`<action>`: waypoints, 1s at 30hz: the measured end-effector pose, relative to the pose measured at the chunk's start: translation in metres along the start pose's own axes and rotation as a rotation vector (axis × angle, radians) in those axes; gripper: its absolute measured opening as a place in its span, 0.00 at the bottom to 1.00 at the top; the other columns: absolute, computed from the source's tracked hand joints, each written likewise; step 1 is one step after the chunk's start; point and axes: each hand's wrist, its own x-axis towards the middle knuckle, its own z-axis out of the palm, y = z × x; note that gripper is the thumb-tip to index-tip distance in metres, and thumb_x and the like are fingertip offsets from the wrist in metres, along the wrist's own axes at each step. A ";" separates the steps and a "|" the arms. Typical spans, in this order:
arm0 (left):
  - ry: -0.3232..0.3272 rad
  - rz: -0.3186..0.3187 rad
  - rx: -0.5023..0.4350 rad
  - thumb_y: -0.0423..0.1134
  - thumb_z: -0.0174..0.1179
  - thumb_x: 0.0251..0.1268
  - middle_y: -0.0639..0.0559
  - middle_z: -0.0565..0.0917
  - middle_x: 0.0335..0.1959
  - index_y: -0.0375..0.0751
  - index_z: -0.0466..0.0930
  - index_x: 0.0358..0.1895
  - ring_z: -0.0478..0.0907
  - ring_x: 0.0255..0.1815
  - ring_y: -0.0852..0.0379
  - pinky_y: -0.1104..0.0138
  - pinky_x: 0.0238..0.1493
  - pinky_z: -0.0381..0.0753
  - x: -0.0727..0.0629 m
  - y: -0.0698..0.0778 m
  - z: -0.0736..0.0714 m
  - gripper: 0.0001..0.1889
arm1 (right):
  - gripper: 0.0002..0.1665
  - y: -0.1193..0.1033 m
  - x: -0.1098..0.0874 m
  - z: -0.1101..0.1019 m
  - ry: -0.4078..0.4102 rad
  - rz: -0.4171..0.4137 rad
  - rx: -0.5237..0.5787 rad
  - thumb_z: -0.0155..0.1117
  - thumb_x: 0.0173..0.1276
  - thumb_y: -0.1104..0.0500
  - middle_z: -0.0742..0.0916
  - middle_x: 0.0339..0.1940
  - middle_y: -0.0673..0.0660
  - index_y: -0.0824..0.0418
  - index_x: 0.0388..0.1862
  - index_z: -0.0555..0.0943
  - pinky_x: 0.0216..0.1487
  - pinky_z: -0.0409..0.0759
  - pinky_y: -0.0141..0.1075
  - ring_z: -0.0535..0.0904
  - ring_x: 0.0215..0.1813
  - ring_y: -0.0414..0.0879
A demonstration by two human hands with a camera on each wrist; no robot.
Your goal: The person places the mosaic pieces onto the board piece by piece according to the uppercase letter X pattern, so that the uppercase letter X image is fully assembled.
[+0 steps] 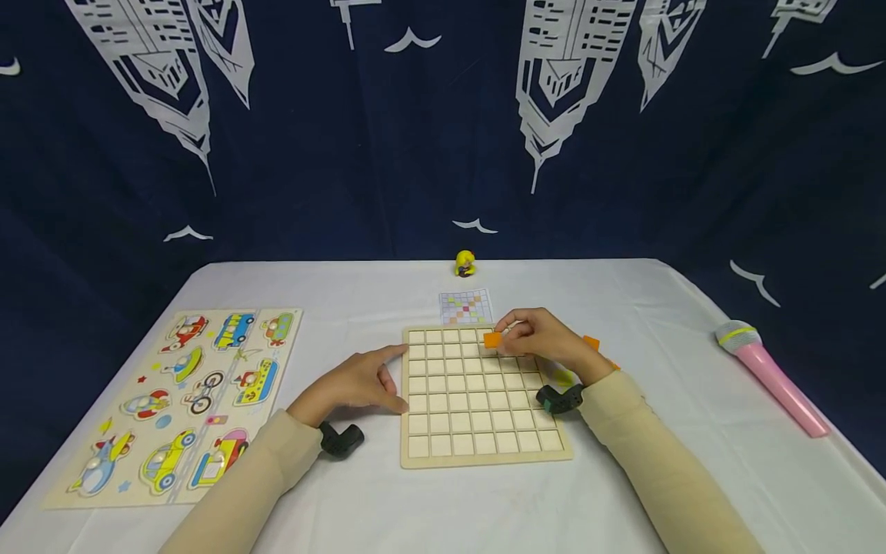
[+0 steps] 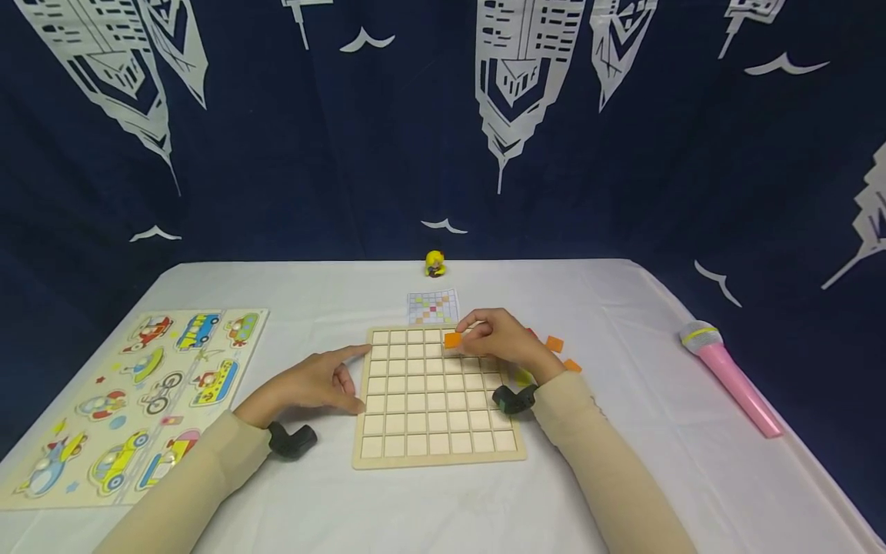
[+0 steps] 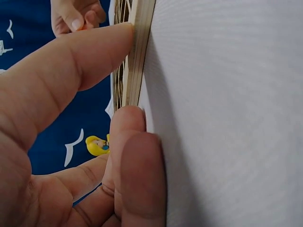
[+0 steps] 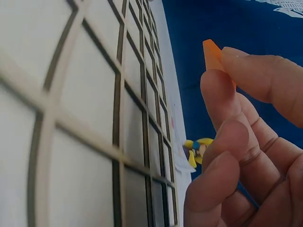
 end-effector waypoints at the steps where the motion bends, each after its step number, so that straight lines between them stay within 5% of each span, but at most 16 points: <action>1: 0.000 0.000 0.000 0.36 0.84 0.50 0.50 0.84 0.32 0.32 0.63 0.83 0.78 0.33 0.55 0.64 0.41 0.76 0.000 0.000 0.000 0.56 | 0.18 0.000 0.002 0.002 -0.001 0.001 0.007 0.72 0.71 0.67 0.90 0.33 0.53 0.73 0.57 0.81 0.34 0.76 0.34 0.75 0.29 0.42; 17: -0.003 -0.015 -0.002 0.36 0.84 0.50 0.51 0.85 0.32 0.33 0.63 0.83 0.77 0.33 0.57 0.64 0.40 0.75 -0.001 0.002 0.000 0.55 | 0.16 -0.016 0.033 0.037 0.007 0.052 0.030 0.76 0.69 0.65 0.88 0.26 0.50 0.68 0.52 0.84 0.26 0.63 0.31 0.65 0.21 0.40; 30: -0.009 -0.023 0.002 0.36 0.84 0.51 0.51 0.85 0.32 0.33 0.63 0.83 0.78 0.33 0.56 0.64 0.42 0.75 0.001 0.000 -0.001 0.55 | 0.17 -0.029 0.045 0.058 -0.017 0.065 -0.104 0.77 0.67 0.63 0.90 0.29 0.48 0.67 0.52 0.84 0.25 0.66 0.31 0.69 0.23 0.40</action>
